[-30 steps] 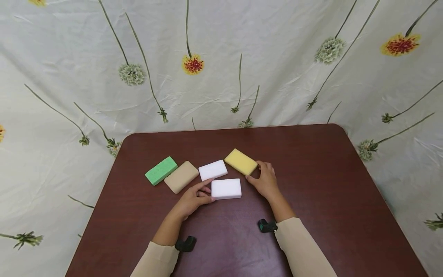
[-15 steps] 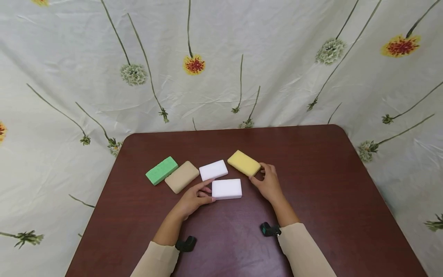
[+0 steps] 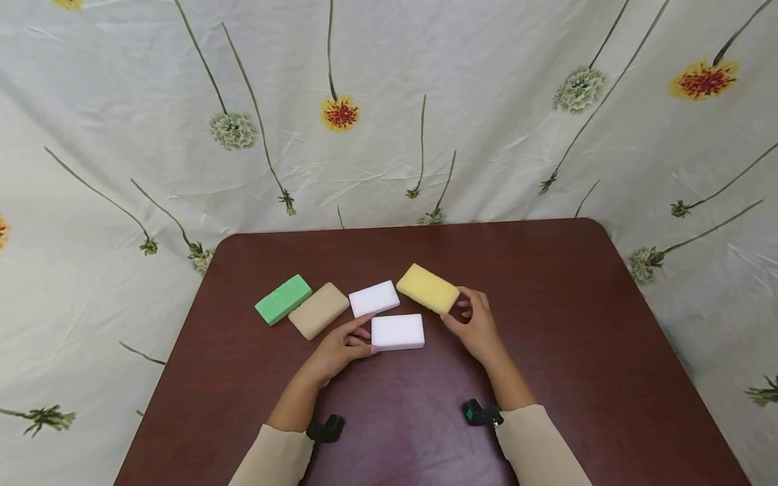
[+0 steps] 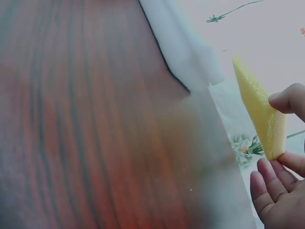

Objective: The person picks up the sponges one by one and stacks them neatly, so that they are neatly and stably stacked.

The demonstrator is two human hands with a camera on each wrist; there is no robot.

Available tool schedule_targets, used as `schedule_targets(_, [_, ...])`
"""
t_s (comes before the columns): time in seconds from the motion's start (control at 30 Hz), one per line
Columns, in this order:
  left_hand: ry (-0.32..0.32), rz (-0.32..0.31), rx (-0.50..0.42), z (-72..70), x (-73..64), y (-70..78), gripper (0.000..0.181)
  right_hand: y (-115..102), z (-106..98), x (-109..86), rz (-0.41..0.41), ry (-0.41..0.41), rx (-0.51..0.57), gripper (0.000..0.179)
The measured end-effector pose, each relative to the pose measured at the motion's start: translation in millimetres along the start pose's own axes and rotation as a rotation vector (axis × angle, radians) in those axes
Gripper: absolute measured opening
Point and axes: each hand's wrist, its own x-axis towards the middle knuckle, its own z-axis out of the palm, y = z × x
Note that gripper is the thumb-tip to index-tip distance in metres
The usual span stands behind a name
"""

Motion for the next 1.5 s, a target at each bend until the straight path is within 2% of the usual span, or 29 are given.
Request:
schedule_targets(0.43, [0.008, -0.004, 0.013, 0.5, -0.6, 1.4, 0.071, -8.9, -1.4, -11.6, -0.144, -0.038, 0.028, 0.066])
schedule_targets(0.67, [-0.021, 0.003, -0.010, -0.7, -15.0, 26.1, 0.071, -10.1, 1.4, -15.1, -0.200, -0.061, 0.060, 0.062])
schedule_targets(0.8, [-0.015, 0.011, -0.015, 0.2, -18.4, 30.8, 0.072, -10.6, 3.1, -16.2, -0.214, -0.102, 0.086, 0.062])
schedule_targets(1.1, [-0.016, -0.002, -0.021, -0.2, -16.0, 28.8, 0.072, -9.9, 7.7, -18.1, -0.264, -0.207, 0.153, 0.064])
schedule_targets(1.3, [-0.003, -0.005, -0.019, 0.9, -15.7, 28.4, 0.072, -11.8, 10.6, -19.2, -0.294, -0.237, 0.123, 0.066])
schedule_targets(1.5, [0.000, 0.006, 0.004, 1.1, -0.9, 1.9, 0.075, -14.1, 11.5, -19.3, -0.284, -0.276, 0.096, 0.066])
